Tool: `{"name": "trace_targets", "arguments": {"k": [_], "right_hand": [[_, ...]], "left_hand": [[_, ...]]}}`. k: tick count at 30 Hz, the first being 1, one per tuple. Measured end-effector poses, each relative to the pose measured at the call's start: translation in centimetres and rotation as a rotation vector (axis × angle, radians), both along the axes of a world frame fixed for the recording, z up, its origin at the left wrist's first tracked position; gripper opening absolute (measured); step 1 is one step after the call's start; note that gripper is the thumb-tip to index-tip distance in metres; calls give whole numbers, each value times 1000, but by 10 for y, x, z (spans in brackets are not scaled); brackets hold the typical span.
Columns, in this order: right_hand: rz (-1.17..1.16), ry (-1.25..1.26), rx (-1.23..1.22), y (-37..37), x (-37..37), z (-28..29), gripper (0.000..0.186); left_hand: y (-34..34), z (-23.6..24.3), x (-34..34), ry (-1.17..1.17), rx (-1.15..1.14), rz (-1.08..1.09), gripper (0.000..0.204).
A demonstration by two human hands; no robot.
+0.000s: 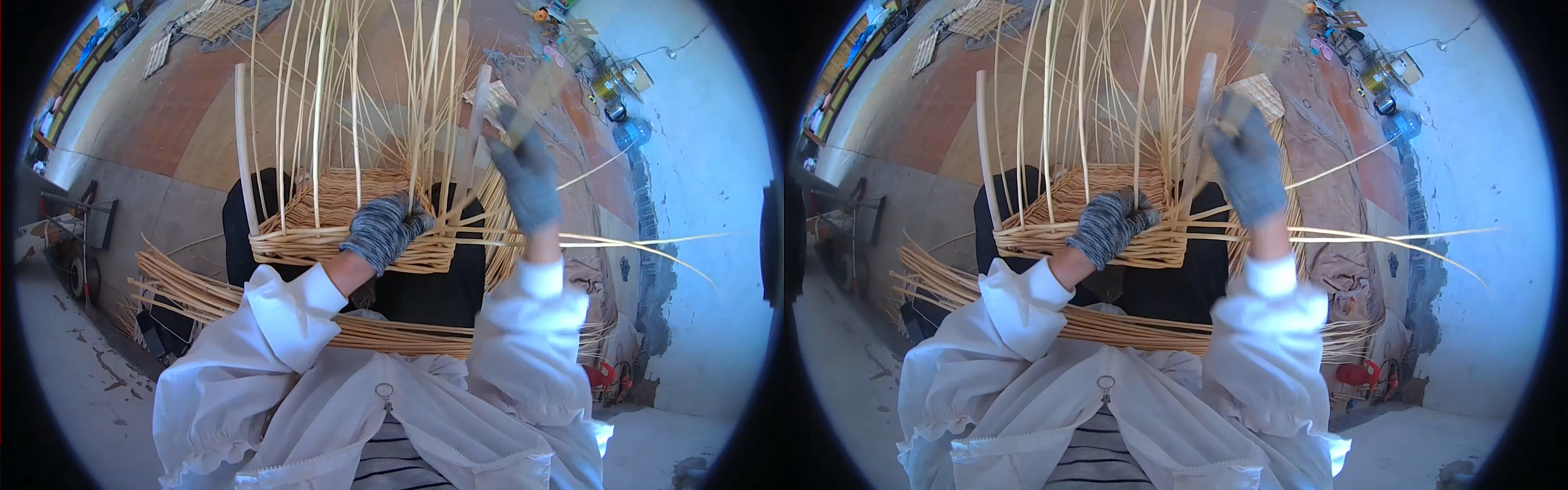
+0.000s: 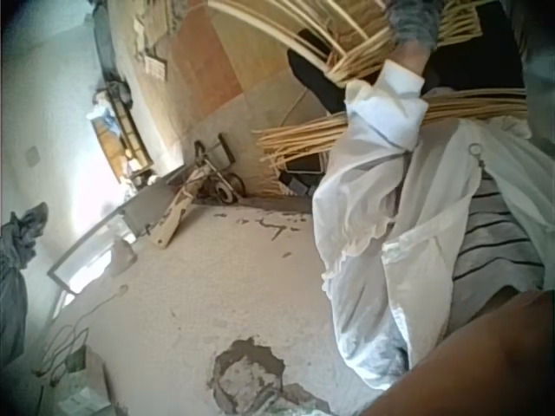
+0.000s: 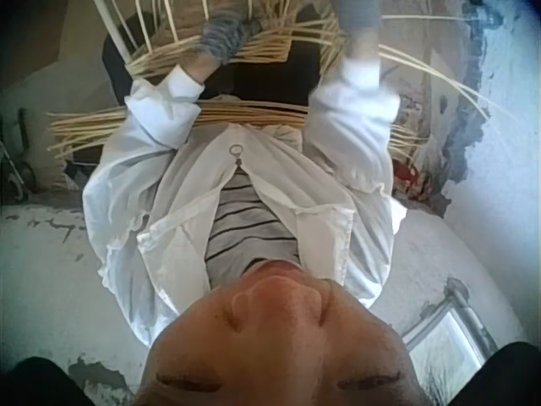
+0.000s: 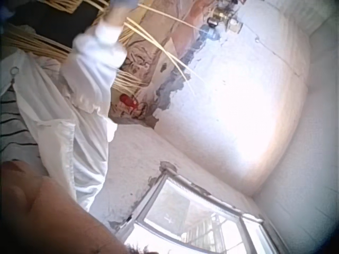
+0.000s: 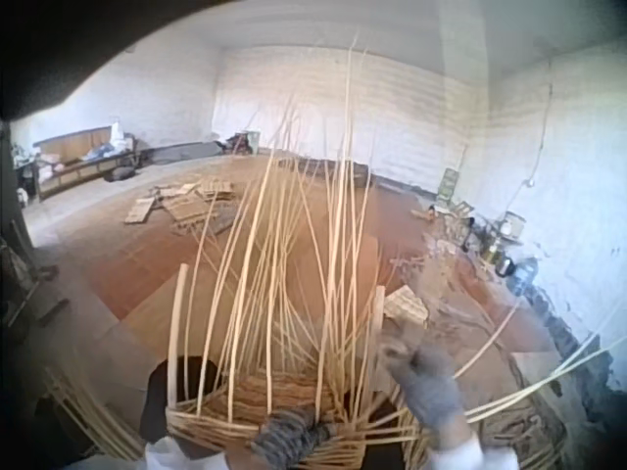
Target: The person weaves a wicker basket by hand, threading reeds through the upright stakes of the basket base, rotating the frame, and handling bundles of willow rods.
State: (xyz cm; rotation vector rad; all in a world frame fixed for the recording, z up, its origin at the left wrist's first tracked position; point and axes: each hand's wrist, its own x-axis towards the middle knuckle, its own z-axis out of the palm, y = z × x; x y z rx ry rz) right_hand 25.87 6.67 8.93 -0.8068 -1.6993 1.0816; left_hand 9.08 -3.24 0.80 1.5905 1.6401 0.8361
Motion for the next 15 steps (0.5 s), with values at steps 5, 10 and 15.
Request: {"name": "trace_targets", "arguments": {"k": [5,10,15], "right_hand": [[-175,-443,352,73,-60,-25,74],[-55,615,-622,78,13,4,31],[-93,-3,-206,24,65,0,14]], "left_hand": [[13,12,-1,154,-135,72,39],[22,0,-4,141,-239,6,42],[9,10,6,79,-176,87,34]]}}
